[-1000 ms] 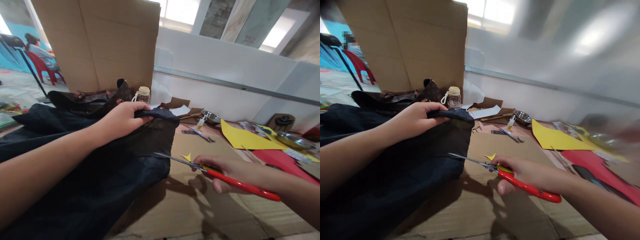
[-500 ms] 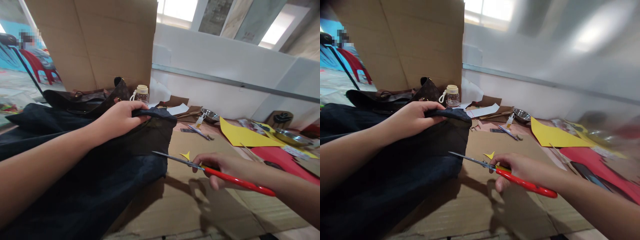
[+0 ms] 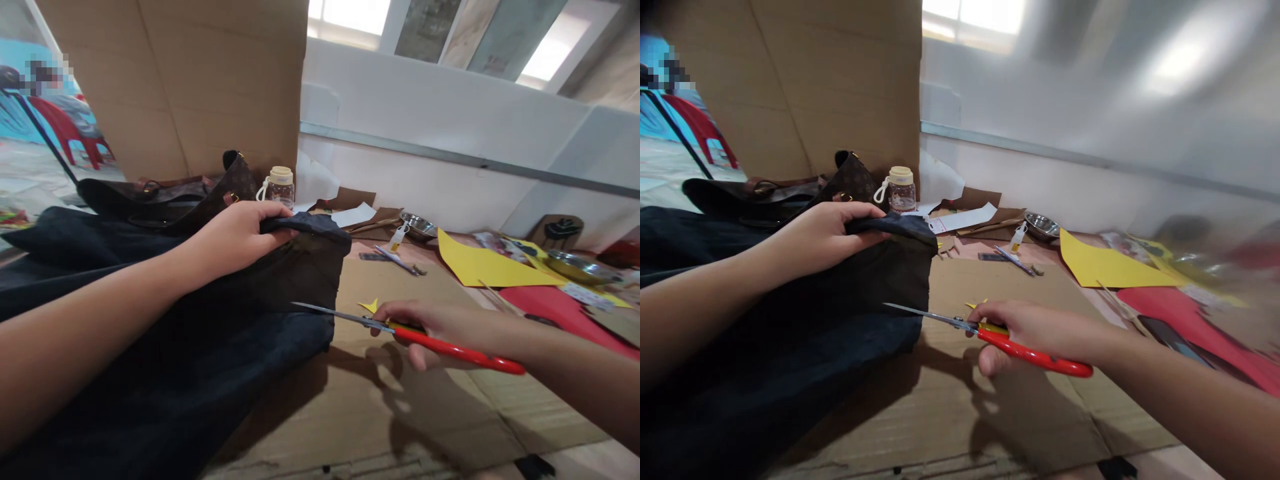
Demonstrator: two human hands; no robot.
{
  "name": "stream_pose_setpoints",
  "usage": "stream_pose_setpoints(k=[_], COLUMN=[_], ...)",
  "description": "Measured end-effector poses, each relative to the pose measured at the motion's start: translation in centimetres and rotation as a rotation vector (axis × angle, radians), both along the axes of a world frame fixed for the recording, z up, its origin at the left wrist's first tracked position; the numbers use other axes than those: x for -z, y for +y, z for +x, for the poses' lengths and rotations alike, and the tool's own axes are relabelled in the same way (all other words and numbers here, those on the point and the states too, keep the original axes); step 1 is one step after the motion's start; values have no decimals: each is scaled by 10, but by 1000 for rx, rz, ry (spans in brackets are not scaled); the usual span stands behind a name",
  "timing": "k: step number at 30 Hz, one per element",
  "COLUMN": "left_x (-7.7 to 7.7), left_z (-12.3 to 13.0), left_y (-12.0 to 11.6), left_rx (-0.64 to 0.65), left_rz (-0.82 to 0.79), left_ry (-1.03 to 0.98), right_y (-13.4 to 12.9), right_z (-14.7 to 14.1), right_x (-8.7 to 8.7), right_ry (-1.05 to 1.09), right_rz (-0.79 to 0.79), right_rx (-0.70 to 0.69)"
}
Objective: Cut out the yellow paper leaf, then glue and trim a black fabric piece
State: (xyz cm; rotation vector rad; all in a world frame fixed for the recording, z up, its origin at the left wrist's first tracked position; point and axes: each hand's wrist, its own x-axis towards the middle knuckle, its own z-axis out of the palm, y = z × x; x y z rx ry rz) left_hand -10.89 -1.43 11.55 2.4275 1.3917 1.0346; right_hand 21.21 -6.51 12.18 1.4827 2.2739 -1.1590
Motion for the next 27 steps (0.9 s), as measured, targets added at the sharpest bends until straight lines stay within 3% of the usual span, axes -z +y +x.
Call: stream_pose_setpoints(k=[6, 16, 24, 27], left_x=[-1, -1, 0, 0], left_z=[-1, 0, -3, -7], left_y=[1, 3, 6, 11], left_rx=[16, 12, 7, -33], left_rz=[18, 36, -3, -42], left_ry=[-8, -17, -59, -114], right_y=[6, 2, -19, -21], right_z=[-7, -5, -1, -5], right_x=[6, 21, 55, 64], right_ry=[40, 137, 411, 487], right_rz=[31, -33, -188, -148], right_rx=[-61, 51, 80, 66])
